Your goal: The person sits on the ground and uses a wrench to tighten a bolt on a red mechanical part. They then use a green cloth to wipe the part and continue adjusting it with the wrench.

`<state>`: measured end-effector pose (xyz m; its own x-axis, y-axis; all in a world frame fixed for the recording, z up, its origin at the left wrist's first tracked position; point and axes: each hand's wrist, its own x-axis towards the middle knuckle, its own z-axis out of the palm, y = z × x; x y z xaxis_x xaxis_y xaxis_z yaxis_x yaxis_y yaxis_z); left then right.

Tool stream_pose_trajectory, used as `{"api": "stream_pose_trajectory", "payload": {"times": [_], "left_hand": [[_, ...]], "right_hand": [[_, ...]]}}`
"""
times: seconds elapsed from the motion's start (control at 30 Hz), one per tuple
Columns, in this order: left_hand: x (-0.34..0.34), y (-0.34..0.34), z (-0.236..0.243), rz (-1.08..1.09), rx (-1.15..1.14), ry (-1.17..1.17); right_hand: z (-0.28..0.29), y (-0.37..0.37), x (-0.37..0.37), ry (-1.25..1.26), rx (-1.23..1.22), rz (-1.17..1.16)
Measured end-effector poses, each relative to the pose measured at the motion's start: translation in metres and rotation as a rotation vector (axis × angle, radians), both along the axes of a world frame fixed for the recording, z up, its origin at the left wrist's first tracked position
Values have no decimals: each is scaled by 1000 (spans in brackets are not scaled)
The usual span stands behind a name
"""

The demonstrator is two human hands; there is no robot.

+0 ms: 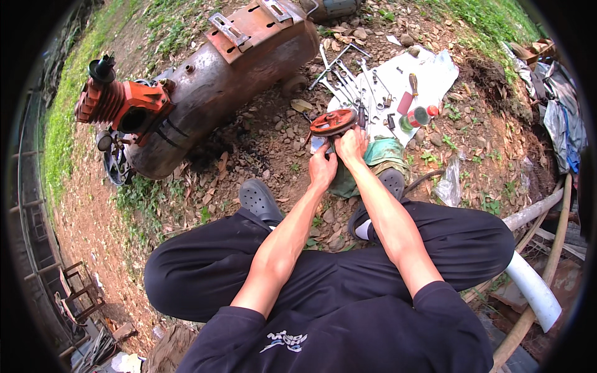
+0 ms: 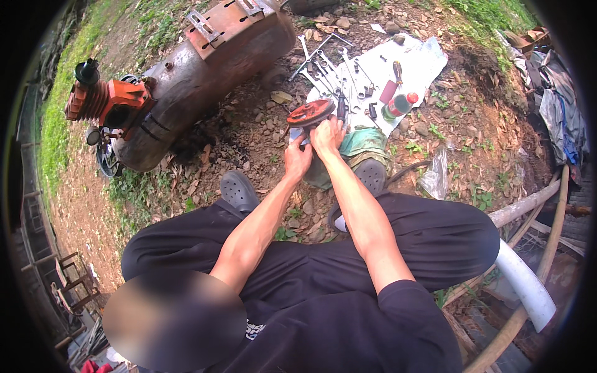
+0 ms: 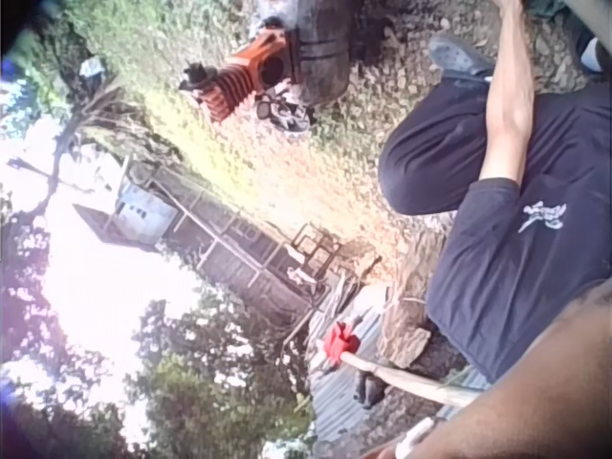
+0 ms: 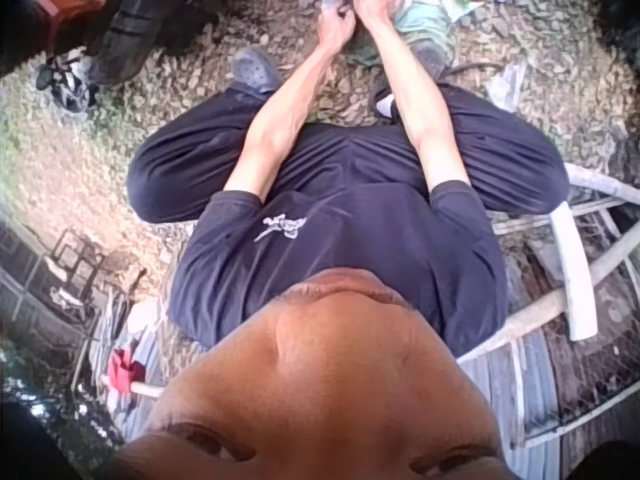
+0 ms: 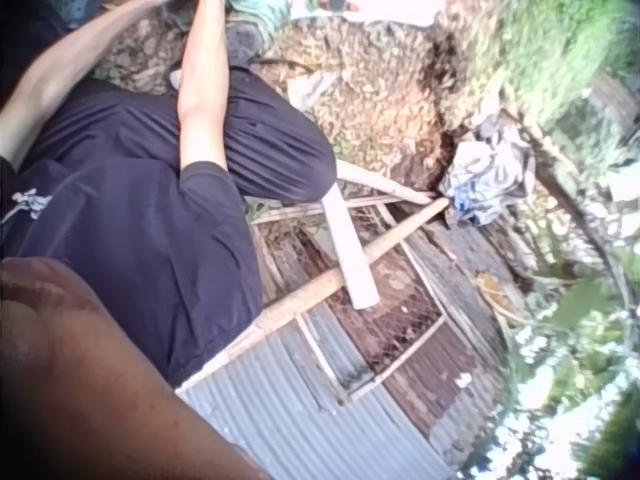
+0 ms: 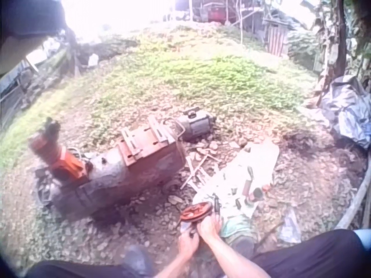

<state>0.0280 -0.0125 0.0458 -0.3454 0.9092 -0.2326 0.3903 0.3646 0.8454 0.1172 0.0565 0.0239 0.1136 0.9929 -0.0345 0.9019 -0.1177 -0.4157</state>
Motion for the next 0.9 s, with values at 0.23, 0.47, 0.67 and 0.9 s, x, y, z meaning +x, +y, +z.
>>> {"api": "stream_pose_trajectory", "payload": {"times": [0.23,0.47,0.67,0.9], "left_hand": [[-12,-2,-32,143,54,-183],[2,-1,-2,46,-8,-185],[-5,-12,-13,70,5,-112],[15,-17,-1,-54,-45,-141]], "right_hand": [[-12,24,37,578,-246,-177],[-6,15,29,431,-134,-195],[6,12,-3,310,-193,-181],[-26,5,31,459,-45,-221]]}}
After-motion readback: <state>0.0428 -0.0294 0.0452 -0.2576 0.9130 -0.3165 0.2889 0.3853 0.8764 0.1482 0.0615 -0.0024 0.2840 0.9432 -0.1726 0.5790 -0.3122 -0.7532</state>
